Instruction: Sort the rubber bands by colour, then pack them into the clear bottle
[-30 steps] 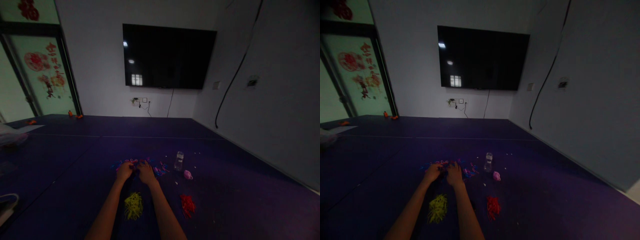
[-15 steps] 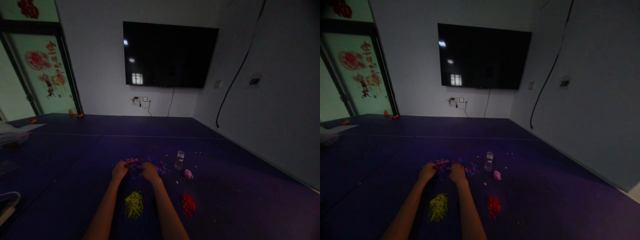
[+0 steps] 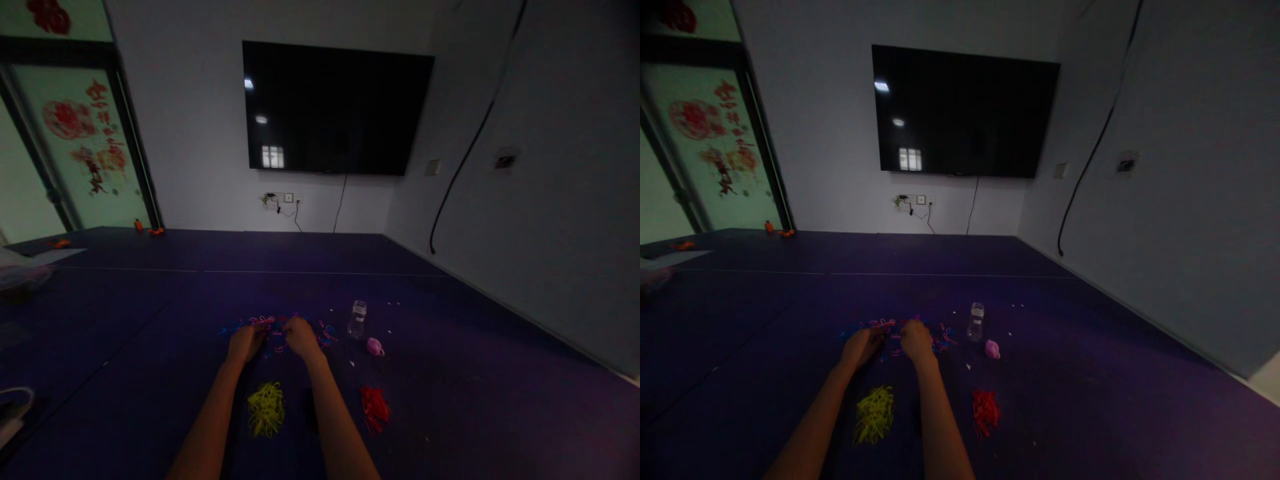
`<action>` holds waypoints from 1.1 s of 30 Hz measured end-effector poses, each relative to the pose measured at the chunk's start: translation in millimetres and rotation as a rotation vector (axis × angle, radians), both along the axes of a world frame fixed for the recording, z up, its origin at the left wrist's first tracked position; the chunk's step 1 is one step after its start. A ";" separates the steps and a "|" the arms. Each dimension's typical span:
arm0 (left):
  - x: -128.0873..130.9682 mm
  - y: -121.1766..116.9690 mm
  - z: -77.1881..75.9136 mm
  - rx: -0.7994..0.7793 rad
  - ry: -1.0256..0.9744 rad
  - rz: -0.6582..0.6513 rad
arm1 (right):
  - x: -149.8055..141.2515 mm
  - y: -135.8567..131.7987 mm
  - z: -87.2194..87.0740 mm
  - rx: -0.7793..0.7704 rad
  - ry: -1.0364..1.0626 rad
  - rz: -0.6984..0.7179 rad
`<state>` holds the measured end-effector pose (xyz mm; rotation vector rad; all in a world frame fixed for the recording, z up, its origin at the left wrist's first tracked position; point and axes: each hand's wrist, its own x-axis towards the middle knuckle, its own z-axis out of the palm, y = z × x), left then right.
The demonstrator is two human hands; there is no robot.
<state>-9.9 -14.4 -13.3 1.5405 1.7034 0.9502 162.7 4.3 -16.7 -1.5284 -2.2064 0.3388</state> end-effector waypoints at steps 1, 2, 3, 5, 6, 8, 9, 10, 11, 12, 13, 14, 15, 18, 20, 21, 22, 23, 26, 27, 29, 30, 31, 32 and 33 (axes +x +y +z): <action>0.3 -0.5 -0.5 0.004 0.031 -0.009 | 0.4 0.8 0.3 0.005 0.019 -0.005; 0.3 -0.7 -0.9 0.013 0.072 -0.016 | 0.6 1.3 0.4 0.008 0.037 -0.010; 0.0 -0.7 -1.1 0.022 0.112 -0.023 | 0.7 1.7 0.4 0.011 0.052 -0.013; -0.5 -0.3 -1.4 0.035 0.160 -0.029 | 0.8 2.0 0.3 0.016 0.075 -0.009; -0.8 0.1 -1.5 0.041 0.177 -0.031 | 0.7 2.0 0.2 0.018 0.082 -0.007; -1.8 0.7 -1.7 0.056 0.203 -0.030 | 0.7 1.9 0.2 0.018 0.088 -0.002; -2.8 0.9 -1.7 0.063 0.213 -0.026 | 0.8 1.8 0.3 0.017 0.088 0.000; -4.2 1.1 -1.5 0.069 0.222 -0.019 | 1.0 1.8 0.6 0.016 0.088 0.004; -6.1 1.2 -1.0 0.074 0.230 -0.009 | 1.3 1.8 1.0 0.014 0.087 0.007; -8.2 1.2 -0.4 0.078 0.238 0.004 | 1.6 1.9 1.6 0.014 0.087 0.010; -10.5 1.1 0.6 0.082 0.245 0.019 | 1.9 1.9 2.3 0.015 0.087 0.012; -12.4 1.1 1.6 0.087 0.251 0.034 | 2.2 1.9 3.2 0.018 0.086 0.014; -13.8 1.0 2.8 0.093 0.258 0.046 | 2.5 1.8 4.1 0.021 0.084 0.014; -12.3 1.2 5.4 0.120 0.276 0.043 | 3.1 1.5 6.6 0.031 0.078 0.016; -6.7 1.2 5.7 0.137 0.288 0.004 | 3.3 1.2 7.6 0.034 0.077 0.016; -3.2 1.1 5.5 0.143 0.297 -0.020 | 3.4 1.1 7.8 0.034 0.076 0.016; 0.4 1.0 5.1 0.147 0.310 -0.047 | 3.4 1.0 7.8 0.034 0.074 0.016; 3.8 0.7 4.6 0.147 0.328 -0.072 | 3.4 1.0 7.6 0.034 0.073 0.017; 10.7 -0.6 3.6 0.123 0.418 -0.124 | 3.0 1.3 6.0 0.034 0.078 0.008; 11.9 -1.2 3.6 0.111 0.456 -0.134 | 2.7 1.6 5.3 0.034 0.082 0.003; 13.1 -2.6 4.1 0.088 0.532 -0.142 | 2.0 2.2 4.2 0.028 0.087 -0.007; 13.4 -3.3 4.6 0.080 0.568 -0.142 | 1.6 2.5 3.9 0.024 0.087 -0.009; 13.5 -4.1 5.1 0.073 0.601 -0.142 | 1.3 2.7 3.8 0.021 0.085 -0.008; 13.6 -4.8 5.6 0.067 0.632 -0.140 | 1.1 2.7 3.9 0.019 0.083 -0.006; 13.6 -5.5 6.0 0.061 0.659 -0.137 | 1.0 2.7 4.3 0.019 0.082 -0.003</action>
